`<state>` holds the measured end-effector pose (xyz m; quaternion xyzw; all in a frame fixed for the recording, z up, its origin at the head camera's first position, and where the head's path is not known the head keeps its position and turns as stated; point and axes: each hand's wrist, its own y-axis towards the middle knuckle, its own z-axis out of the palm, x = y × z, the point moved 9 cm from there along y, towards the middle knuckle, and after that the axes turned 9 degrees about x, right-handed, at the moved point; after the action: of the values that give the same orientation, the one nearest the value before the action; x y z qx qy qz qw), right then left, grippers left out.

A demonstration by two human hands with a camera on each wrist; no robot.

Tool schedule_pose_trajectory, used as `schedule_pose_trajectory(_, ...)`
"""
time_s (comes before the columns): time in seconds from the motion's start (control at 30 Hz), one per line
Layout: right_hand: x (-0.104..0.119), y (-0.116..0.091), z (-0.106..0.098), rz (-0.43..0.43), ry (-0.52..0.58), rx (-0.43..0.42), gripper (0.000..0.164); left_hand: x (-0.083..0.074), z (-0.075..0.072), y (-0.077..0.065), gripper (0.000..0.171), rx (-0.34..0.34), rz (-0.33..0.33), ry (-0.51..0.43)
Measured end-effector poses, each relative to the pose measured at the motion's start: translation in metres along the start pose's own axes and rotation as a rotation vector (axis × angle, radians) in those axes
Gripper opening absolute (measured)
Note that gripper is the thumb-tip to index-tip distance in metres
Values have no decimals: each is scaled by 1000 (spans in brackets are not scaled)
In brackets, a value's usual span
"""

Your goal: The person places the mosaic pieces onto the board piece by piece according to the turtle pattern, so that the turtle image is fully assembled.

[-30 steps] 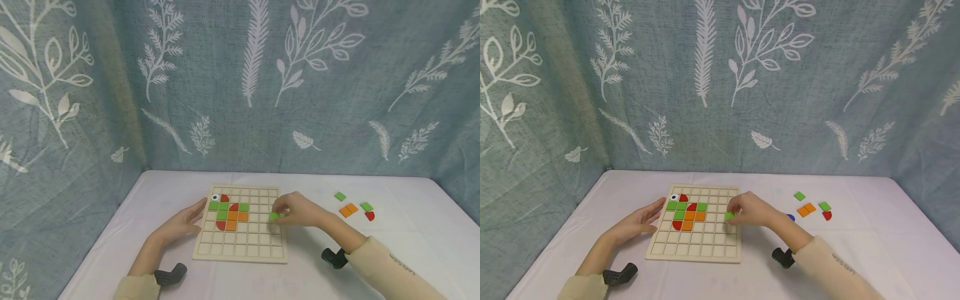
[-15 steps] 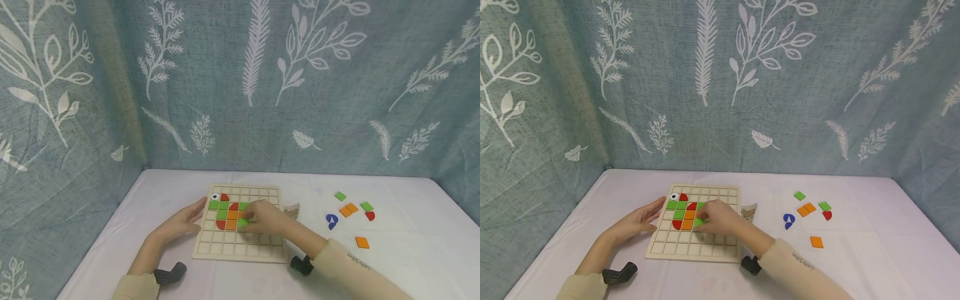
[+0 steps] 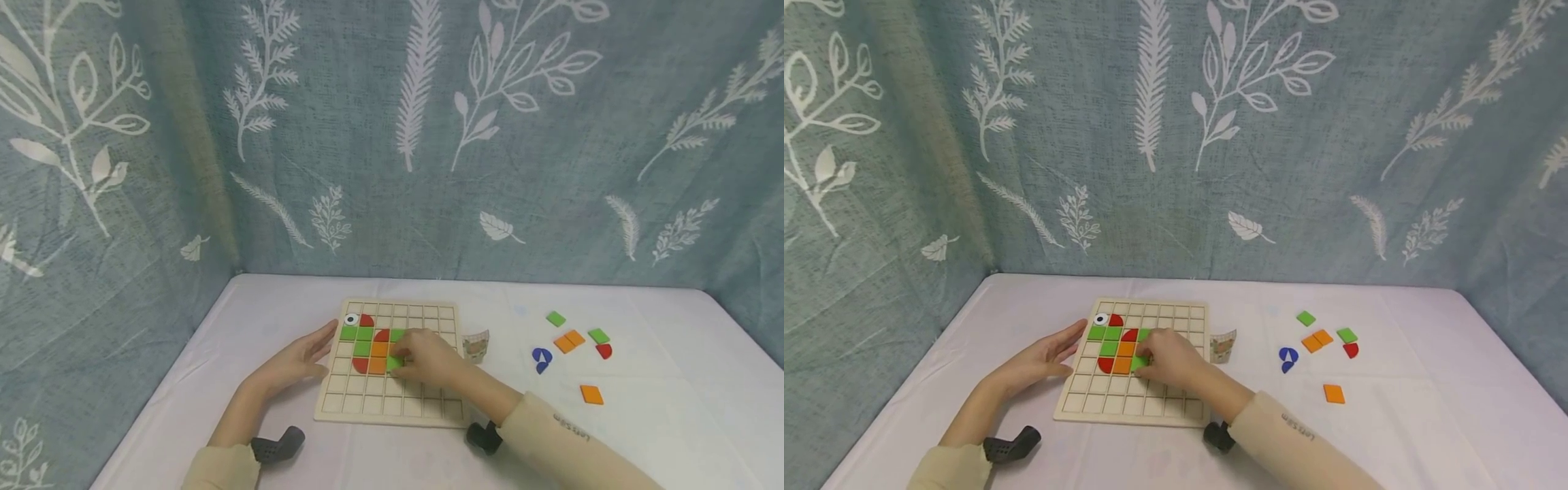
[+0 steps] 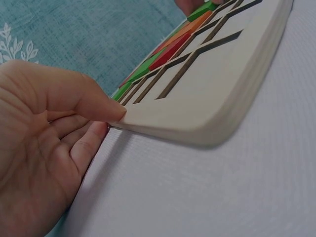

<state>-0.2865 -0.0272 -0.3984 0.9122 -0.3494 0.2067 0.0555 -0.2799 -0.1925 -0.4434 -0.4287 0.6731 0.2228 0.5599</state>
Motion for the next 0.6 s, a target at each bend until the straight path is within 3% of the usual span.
schedule_pose_trajectory(0.2,2,-1,0,13,20,3,25,3,-2,1,92,-16,-19,0)
schedule_pose_trajectory(0.43,1,-3,1,20,41,22,28,-3,1,1,92,23,37,2)
schedule_pose_trajectory(0.6,0,-3,3,17,38,27,29,0,0,1,93,9,6,-25)
